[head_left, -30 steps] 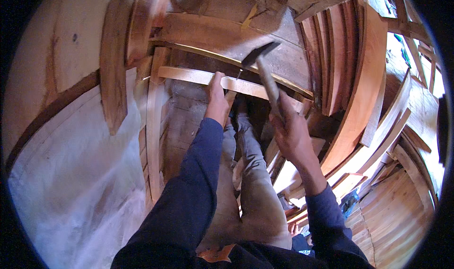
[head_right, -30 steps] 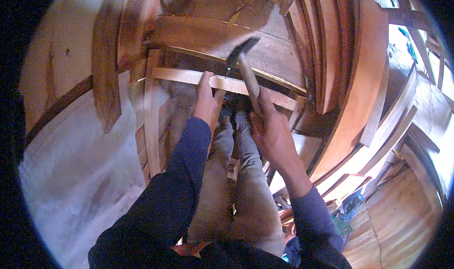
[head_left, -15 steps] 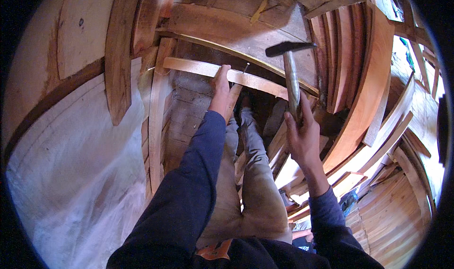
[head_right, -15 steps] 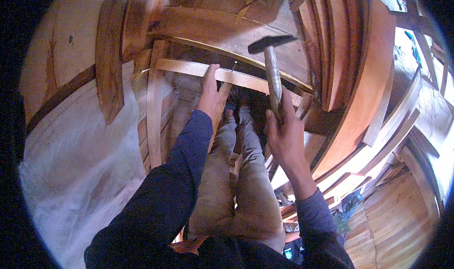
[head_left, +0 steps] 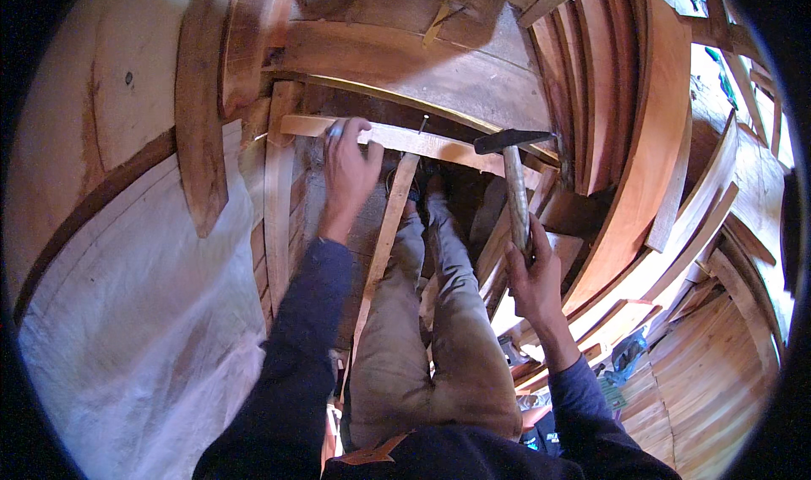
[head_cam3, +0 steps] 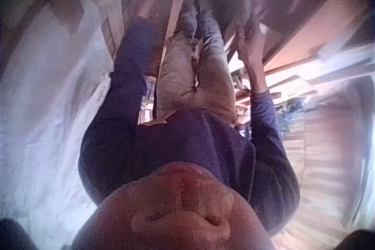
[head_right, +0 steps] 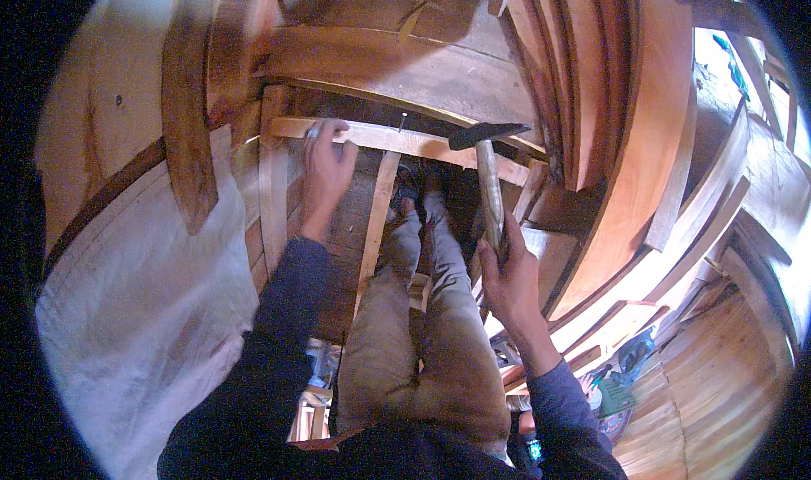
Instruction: The person assembles a wooden frame by positioning planks and securing them with nails. They use a hammer to drive nails into the wood, working on the frame's structure while standing on the floor.
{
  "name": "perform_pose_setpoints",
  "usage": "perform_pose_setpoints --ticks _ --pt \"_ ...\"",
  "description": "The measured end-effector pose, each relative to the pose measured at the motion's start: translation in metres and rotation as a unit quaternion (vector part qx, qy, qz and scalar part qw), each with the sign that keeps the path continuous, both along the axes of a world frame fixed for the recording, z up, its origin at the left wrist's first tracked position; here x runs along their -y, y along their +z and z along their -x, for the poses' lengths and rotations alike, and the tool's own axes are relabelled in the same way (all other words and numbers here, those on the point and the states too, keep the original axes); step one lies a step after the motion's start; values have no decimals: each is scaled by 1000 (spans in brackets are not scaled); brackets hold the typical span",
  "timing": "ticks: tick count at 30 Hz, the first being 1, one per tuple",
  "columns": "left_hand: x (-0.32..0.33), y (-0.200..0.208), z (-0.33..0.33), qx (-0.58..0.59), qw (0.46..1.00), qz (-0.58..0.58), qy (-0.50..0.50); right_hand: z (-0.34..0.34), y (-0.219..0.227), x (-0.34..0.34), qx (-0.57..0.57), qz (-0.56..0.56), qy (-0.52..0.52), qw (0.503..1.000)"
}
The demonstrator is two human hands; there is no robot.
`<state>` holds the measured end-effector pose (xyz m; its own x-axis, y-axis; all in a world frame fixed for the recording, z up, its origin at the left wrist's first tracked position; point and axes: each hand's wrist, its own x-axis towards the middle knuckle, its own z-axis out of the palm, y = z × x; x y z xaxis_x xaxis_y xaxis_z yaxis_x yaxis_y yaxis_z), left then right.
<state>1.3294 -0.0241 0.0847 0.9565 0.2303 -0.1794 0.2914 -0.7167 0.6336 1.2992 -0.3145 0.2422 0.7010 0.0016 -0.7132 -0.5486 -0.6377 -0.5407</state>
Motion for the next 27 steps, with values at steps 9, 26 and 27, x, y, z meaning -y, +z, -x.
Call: perform_pose_setpoints --ticks 9,26,27 --pt "-32 -71 -86 -277 833 -133 -460 -13 -1 -12 -2 -32 -3 999" --pt "2 -42 34 -87 491 564 658 18 -5 -20 -29 -44 -82 995" --pt "5 -53 30 -45 481 601 637 20 -11 -19 17 -37 -51 998"
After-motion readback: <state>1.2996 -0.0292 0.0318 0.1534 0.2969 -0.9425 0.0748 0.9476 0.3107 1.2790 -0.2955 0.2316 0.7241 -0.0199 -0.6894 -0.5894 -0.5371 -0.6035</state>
